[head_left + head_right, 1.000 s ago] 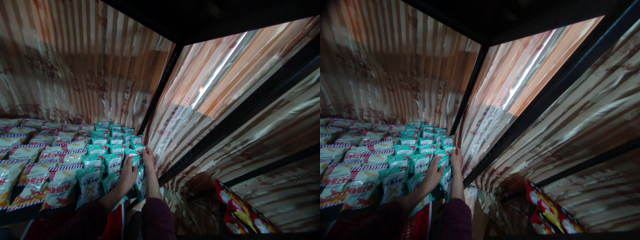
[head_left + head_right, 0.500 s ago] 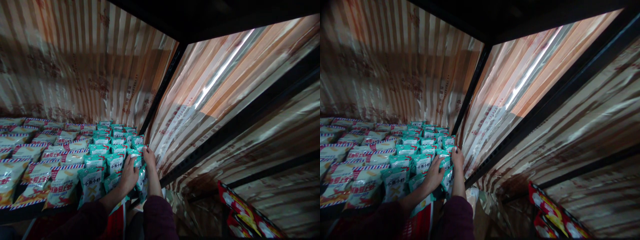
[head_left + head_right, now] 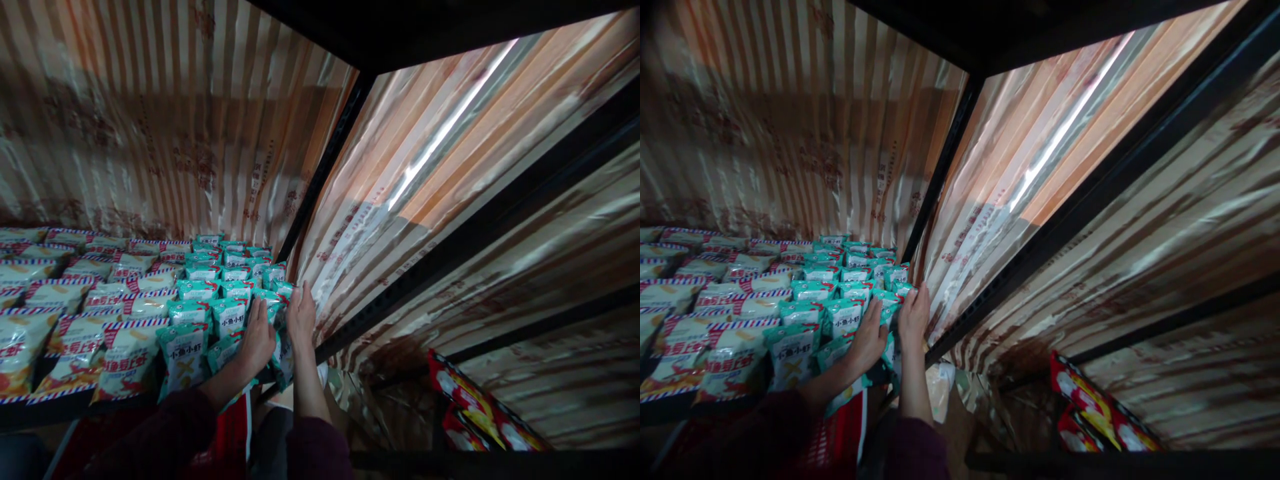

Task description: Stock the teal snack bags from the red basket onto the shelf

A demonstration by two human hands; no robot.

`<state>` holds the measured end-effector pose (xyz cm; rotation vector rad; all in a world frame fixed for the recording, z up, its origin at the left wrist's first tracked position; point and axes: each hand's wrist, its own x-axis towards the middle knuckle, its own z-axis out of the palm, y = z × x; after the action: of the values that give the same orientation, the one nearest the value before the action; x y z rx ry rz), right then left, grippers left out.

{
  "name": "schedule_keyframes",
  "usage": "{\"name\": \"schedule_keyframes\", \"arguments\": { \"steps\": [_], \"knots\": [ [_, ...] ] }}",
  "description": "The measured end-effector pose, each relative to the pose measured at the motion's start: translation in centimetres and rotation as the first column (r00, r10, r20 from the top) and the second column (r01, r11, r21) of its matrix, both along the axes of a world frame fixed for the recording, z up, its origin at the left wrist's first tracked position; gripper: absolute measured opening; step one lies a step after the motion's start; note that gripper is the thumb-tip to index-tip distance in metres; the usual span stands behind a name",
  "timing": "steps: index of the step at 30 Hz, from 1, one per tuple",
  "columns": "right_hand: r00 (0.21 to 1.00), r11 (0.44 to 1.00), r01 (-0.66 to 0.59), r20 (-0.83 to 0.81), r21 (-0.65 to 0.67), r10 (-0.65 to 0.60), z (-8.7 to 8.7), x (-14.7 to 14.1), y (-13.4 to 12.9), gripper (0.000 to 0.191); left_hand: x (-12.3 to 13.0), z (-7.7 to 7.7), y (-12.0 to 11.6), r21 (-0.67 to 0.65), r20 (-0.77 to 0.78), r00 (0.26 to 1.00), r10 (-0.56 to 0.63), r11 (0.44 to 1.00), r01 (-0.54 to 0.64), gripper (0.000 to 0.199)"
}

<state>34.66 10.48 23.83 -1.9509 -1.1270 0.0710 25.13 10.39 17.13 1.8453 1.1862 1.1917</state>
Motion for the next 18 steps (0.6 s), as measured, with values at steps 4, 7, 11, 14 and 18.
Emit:
{"name": "schedule_keyframes", "arguments": {
  "steps": [4, 7, 11, 14, 18],
  "knots": [
    [0.978, 0.958, -0.104, 0.2, 0.267, 0.05, -1.7, -1.9, -5.0, 0.05, -2.0, 2.4, -1.8, 0.208, -0.044, 0.996, -0.077, 0.974, 0.084, 0.054],
    [0.95, 0.964, -0.168, 0.295, 0.206, 0.103, -4.5, -2.9, -8.7, 0.05, -5.0, 2.8, -4.7, 0.377, -0.155, 0.984, -0.092, 0.915, 0.145, 0.048],
    [0.929, 0.982, -0.173, 0.343, 0.075, 0.137, -8.4, -3.7, -10.7, 0.056, -8.7, -0.6, -8.8, 0.501, -0.404, 0.915, -0.014, 0.833, 0.234, 0.043],
    [0.929, 0.988, -0.153, 0.343, 0.014, 0.139, -9.8, -3.5, -10.3, 0.059, -10.4, -4.1, -10.3, 0.593, -0.509, 0.857, 0.079, 0.754, 0.282, 0.035],
    [0.929, 0.988, -0.156, 0.341, 0.014, 0.141, -9.6, -3.3, -9.3, 0.06, -11.6, -6.5, -9.8, 0.611, -0.631, 0.765, 0.134, 0.693, 0.383, 0.038]
  ]
}}
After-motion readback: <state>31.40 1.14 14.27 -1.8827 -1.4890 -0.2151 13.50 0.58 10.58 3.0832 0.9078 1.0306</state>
